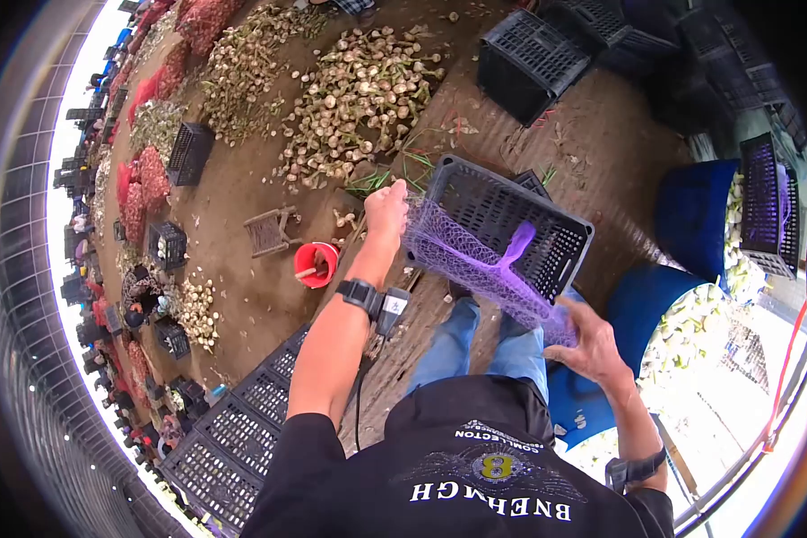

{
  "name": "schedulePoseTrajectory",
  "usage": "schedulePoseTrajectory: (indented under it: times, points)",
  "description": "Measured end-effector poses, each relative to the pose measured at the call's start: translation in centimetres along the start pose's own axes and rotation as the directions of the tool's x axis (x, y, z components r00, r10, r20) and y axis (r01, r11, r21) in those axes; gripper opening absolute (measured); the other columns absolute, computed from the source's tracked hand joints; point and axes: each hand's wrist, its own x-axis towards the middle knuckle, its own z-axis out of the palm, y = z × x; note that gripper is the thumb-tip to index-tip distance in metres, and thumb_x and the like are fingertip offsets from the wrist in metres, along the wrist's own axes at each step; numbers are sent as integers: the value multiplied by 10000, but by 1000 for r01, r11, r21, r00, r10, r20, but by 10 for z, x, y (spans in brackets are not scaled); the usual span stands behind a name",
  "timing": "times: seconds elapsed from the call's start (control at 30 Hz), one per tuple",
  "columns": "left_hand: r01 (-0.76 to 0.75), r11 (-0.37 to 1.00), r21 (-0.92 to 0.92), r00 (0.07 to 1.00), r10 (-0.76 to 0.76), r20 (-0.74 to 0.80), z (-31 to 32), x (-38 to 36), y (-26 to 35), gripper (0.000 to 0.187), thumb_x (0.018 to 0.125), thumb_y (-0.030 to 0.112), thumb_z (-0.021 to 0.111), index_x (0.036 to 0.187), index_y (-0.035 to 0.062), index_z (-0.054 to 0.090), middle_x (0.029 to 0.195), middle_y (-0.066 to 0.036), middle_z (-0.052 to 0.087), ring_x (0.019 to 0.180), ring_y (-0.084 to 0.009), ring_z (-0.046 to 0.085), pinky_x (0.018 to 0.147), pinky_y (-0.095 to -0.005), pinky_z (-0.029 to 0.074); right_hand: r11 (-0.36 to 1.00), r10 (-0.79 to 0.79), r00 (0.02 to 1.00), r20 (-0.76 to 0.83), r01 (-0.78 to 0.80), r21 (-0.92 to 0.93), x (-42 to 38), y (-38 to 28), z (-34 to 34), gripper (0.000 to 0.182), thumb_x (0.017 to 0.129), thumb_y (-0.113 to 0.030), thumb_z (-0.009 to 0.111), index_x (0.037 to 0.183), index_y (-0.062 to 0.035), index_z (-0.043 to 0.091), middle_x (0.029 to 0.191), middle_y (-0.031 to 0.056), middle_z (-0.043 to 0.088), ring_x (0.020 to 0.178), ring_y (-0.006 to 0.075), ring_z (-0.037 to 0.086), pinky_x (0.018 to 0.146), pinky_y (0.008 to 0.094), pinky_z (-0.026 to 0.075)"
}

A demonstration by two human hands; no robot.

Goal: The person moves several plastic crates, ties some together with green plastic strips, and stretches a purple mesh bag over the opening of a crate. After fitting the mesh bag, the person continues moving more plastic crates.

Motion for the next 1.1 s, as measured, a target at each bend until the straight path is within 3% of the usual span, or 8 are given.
schedulePoseTrajectory:
  times: [0.13, 0.3, 0.5, 0.7, 0.77, 0.97, 1.03, 1.1]
  points:
    - [32, 984, 174, 978, -67, 200, -24, 7, 0, 399, 944, 451, 569, 768, 93, 550, 493, 82, 359, 350, -51, 266, 349, -239, 187, 681, 535, 841, -82, -372, 631, -8, 69, 6, 141, 928, -168, 636, 889, -36, 668, 639, -41, 506, 622, 100, 562, 519, 262, 435]
    - [-25, 936, 350, 781, -200, 592, -53, -42, 2, 562, 924, 580, 514, 925, 35, 651, 535, 59, 414, 392, -49, 335, 365, -239, 226, -116, 771, 635, 49, 64, 991, -3, 159, -40, 282, 989, -355, 548, 801, -144, 546, 574, -68, 347, 420, 49, 285, 404, 230, 270]
    - [-276, 797, 538, 645, -261, 718, -24, -136, 16, 349, 872, 309, 700, 1075, 27, 672, 590, 102, 473, 542, -3, 420, 479, -203, 307, -66, 856, 498, 137, -158, 985, 5, 201, -45, 394, 949, -495, 570, 794, -134, 540, 534, -80, 281, 406, 58, 240, 411, 238, 263]
    - [-63, 951, 302, 883, -88, 461, -27, -102, 22, 250, 929, 264, 614, 900, 25, 681, 566, 35, 478, 482, -54, 413, 451, -269, 356, 48, 755, 561, 340, -564, 825, 1, 178, -65, 503, 945, -567, 527, 780, -94, 564, 525, -75, 264, 401, 59, 217, 385, 237, 228]
    - [55, 990, -133, 981, -29, 191, -40, -69, 17, 280, 958, 279, 549, 894, 24, 643, 536, 14, 480, 419, -97, 400, 400, -295, 337, -15, 745, 596, 299, -432, 902, -15, 192, -66, 487, 963, -539, 512, 789, -88, 570, 510, -72, 260, 382, 56, 217, 375, 234, 240]
    - [-99, 889, -447, 913, -97, -396, -17, -17, -11, 258, 957, 285, 544, 894, 43, 606, 641, -17, 585, 497, -151, 534, 489, -299, 489, -196, 738, 642, 207, -89, 977, -31, 217, -37, 373, 1000, -426, 500, 852, -97, 595, 539, -62, 356, 396, 68, 304, 413, 246, 347]
    - [-81, 890, -449, 925, -100, -366, -31, -2, -26, 259, 961, 304, 537, 862, 71, 591, 705, -19, 614, 553, -164, 568, 556, -303, 533, -121, 955, 277, 106, 40, 992, -5, 170, -37, 349, 998, -416, 511, 912, -93, 610, 606, -50, 459, 450, 82, 378, 460, 254, 391]
    - [-100, 771, -629, 930, -153, -335, -55, 18, -35, 238, 972, 301, 510, 846, 107, 567, 708, 6, 604, 564, -140, 552, 535, -294, 504, -143, 957, 269, 111, 102, 984, -15, 182, -33, 285, 1008, -349, 511, 955, -92, 622, 658, -42, 520, 494, 90, 420, 488, 249, 410]
